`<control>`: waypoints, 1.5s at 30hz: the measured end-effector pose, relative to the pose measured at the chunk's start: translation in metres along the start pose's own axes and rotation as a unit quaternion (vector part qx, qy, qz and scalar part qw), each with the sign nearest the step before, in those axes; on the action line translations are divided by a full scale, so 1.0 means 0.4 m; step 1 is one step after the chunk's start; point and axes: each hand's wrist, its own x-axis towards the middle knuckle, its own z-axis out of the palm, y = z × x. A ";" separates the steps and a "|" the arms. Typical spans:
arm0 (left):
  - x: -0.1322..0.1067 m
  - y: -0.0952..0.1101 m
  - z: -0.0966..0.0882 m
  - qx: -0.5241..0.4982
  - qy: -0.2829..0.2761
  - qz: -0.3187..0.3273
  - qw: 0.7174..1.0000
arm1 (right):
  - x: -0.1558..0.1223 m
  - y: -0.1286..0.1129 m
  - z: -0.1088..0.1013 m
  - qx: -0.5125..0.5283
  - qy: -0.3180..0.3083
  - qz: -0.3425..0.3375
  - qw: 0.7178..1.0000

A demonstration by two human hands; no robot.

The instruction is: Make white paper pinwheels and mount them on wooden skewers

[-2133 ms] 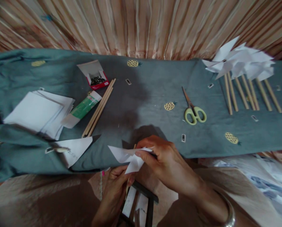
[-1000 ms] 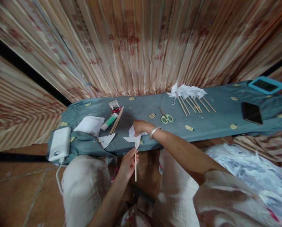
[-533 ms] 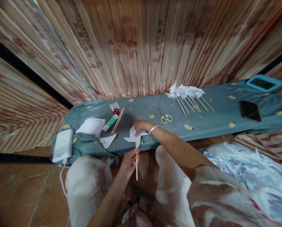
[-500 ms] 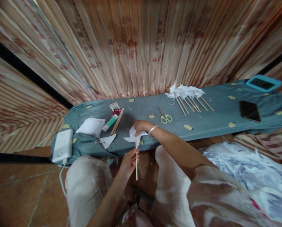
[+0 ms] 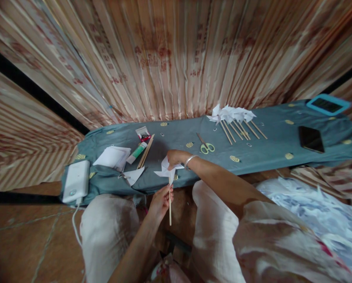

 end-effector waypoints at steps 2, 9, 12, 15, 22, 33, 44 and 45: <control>0.000 0.000 0.001 0.000 0.001 0.001 1.000 | 0.000 0.000 -0.001 0.003 -0.002 -0.001 1.000; 0.004 -0.003 -0.002 0.001 0.004 0.001 1.000 | 0.019 0.010 0.005 0.024 0.004 0.001 1.000; 0.002 -0.005 -0.001 -0.002 0.001 0.005 1.000 | 0.022 0.016 0.011 0.048 0.010 -0.002 0.999; -0.006 -0.003 0.001 -0.008 -0.005 0.014 1.000 | 0.014 0.024 0.014 0.092 0.021 -0.008 0.996; -0.022 0.025 0.003 -0.016 -0.022 0.033 0.999 | -0.029 0.068 0.033 0.282 0.051 -0.050 0.957; 0.013 0.197 0.094 0.006 -0.050 0.107 0.993 | -0.019 0.089 0.024 0.609 0.257 -0.136 0.738; 0.132 0.271 0.111 0.004 -0.047 0.130 0.990 | 0.062 0.078 0.063 0.789 0.272 -0.134 0.534; 0.138 0.267 0.107 0.010 -0.049 0.128 0.991 | 0.063 0.076 0.060 0.783 0.270 -0.138 0.542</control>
